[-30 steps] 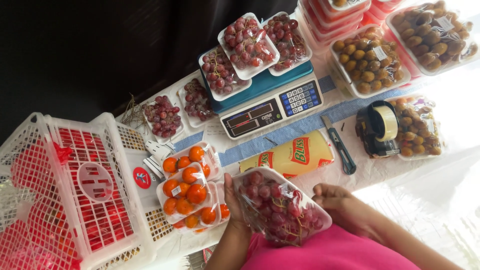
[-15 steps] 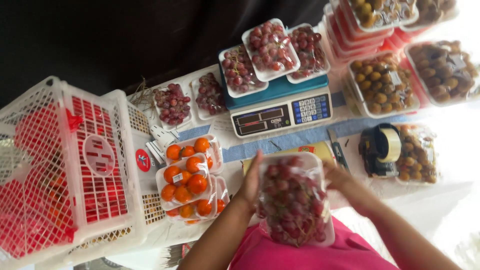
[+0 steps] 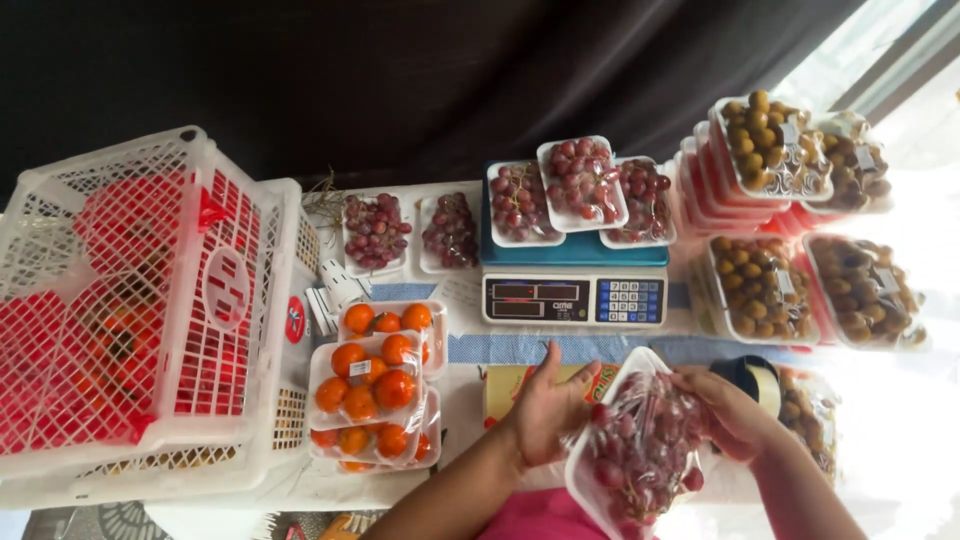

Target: Weighing and wrapping trays of grapes with plastic film at a packaging station.

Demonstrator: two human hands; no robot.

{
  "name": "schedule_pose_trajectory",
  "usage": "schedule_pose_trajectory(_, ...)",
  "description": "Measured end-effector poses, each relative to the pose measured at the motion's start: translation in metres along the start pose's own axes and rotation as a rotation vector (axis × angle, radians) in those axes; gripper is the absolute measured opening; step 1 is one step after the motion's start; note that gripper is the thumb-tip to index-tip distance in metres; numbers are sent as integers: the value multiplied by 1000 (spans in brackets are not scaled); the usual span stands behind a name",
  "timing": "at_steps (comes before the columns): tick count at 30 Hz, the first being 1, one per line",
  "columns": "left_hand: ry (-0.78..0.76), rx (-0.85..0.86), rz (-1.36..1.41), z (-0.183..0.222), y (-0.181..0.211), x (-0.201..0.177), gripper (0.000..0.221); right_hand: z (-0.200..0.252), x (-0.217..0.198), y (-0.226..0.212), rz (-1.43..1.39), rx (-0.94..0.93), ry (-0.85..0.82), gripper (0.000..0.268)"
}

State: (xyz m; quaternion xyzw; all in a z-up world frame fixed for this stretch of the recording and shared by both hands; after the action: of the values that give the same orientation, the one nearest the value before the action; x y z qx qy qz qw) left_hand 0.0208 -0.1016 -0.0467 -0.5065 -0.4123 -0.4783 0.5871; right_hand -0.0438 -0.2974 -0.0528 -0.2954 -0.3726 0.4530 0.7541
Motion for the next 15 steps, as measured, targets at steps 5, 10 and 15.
schedule_pose_trajectory(5, 77, 263, -13, 15, 9, 9, 75, -7, -21, 40, -262, -24, -218, 60)
schedule_pose_trajectory(10, 252, 531, -406, 12, 1, -6, 96, -16, -21, 51, -547, -289, 585, 29)
schedule_pose_trajectory(15, 270, 789, -226, 13, 20, 50, 96, 23, 98, 4, -674, -342, 425, 46)
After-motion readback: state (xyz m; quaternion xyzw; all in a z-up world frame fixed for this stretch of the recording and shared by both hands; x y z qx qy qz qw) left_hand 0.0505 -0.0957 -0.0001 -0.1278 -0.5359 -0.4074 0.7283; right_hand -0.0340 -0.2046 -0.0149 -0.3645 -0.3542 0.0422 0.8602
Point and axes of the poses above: each hand's wrist, its own z-axis away from the middle knuckle, its own x-axis out of the palm, y = z × x, the point moved 6 cm from there along -z, towards the middle knuckle, and after that the axes turned 6 degrees about -x, right-handed, at the moved point
